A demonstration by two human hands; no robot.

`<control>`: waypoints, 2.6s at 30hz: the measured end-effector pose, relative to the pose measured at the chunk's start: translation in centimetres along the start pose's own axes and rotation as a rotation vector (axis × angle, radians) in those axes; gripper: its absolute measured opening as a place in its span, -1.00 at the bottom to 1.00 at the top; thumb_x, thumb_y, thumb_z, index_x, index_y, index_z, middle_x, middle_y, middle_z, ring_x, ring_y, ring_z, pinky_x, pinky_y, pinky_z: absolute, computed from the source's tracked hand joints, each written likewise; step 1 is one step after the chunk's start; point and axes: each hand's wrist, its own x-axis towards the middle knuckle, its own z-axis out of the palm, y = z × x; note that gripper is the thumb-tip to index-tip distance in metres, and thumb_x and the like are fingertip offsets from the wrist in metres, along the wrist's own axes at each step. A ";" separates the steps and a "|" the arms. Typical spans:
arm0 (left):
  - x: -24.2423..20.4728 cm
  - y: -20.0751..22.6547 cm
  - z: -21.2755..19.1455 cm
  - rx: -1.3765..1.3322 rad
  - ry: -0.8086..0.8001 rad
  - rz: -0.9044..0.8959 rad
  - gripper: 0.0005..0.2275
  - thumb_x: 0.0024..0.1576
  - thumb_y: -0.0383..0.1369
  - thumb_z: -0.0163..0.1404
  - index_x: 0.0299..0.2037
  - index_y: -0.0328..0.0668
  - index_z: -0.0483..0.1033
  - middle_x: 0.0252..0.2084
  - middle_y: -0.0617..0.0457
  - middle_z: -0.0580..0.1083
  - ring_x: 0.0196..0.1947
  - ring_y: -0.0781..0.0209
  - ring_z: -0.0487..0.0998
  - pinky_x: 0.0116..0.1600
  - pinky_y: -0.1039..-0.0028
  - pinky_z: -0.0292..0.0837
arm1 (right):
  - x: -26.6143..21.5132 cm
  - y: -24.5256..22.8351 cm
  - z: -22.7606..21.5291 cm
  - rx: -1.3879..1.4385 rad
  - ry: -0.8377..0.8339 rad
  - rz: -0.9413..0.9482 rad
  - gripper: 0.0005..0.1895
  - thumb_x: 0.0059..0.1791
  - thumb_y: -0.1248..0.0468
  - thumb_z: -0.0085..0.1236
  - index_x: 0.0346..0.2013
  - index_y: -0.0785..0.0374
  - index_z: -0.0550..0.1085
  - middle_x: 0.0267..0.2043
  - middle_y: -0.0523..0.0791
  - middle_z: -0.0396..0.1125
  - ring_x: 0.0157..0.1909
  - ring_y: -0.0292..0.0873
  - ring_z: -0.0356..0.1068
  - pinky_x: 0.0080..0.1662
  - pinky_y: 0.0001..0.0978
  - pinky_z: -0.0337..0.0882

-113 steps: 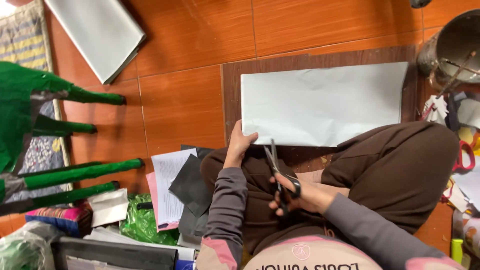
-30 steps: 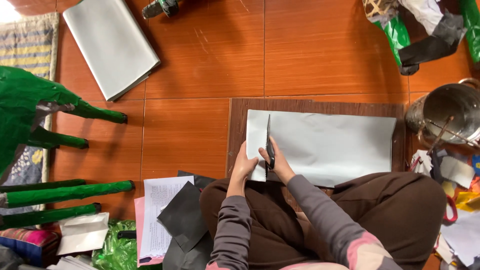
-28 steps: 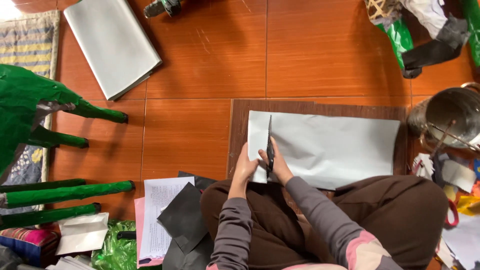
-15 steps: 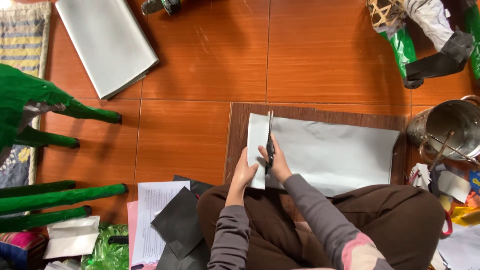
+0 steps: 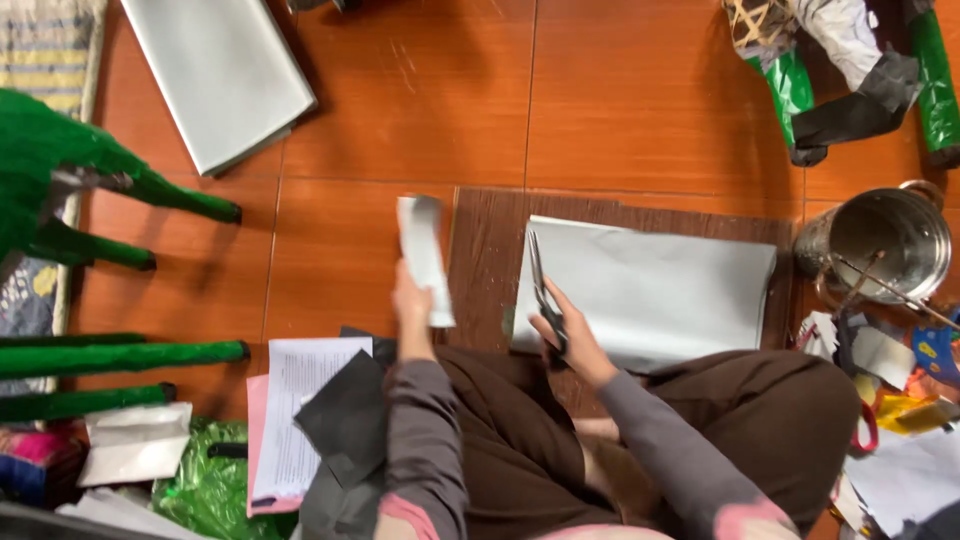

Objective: Cut white paper into long strips using scissors while sitting on the floor.

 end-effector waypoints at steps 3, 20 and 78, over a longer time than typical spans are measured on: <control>-1.1 2.7 -4.7 0.014 -0.024 -0.099 -0.40 0.13 -0.43 0.04 0.44 0.13 0.24 0.15 -0.24 0.57 0.17 -0.28 0.54 0.22 0.08 0.44 | -7.3 0.8 -3.4 -0.212 -0.102 -0.180 -0.25 0.09 0.26 0.07 0.56 0.09 0.03 -0.35 -0.04 0.30 -0.38 -0.17 0.33 -0.28 -0.32 0.37; -13.7 7.0 5.2 0.198 -0.506 0.066 -0.29 0.00 -0.26 0.31 0.29 -0.41 0.21 0.09 -0.41 0.46 0.06 -0.25 0.51 0.10 0.13 0.45 | -14.8 6.0 -5.0 0.530 -0.370 0.733 -0.16 0.03 -0.13 -0.06 0.53 -0.27 -0.18 -0.38 0.08 0.40 -0.28 0.08 0.55 -0.24 -0.10 0.57; -17.9 12.4 3.4 -0.656 -0.638 -0.286 -0.41 0.08 -0.68 0.05 0.34 -0.30 0.14 0.02 -0.25 0.48 -0.20 0.00 0.62 -0.35 0.40 0.64 | -11.1 3.2 0.9 0.278 -0.048 0.363 -0.14 -0.01 0.05 0.14 0.51 0.05 0.00 -0.36 -0.03 0.26 -0.54 -0.18 0.30 -0.48 -0.29 0.40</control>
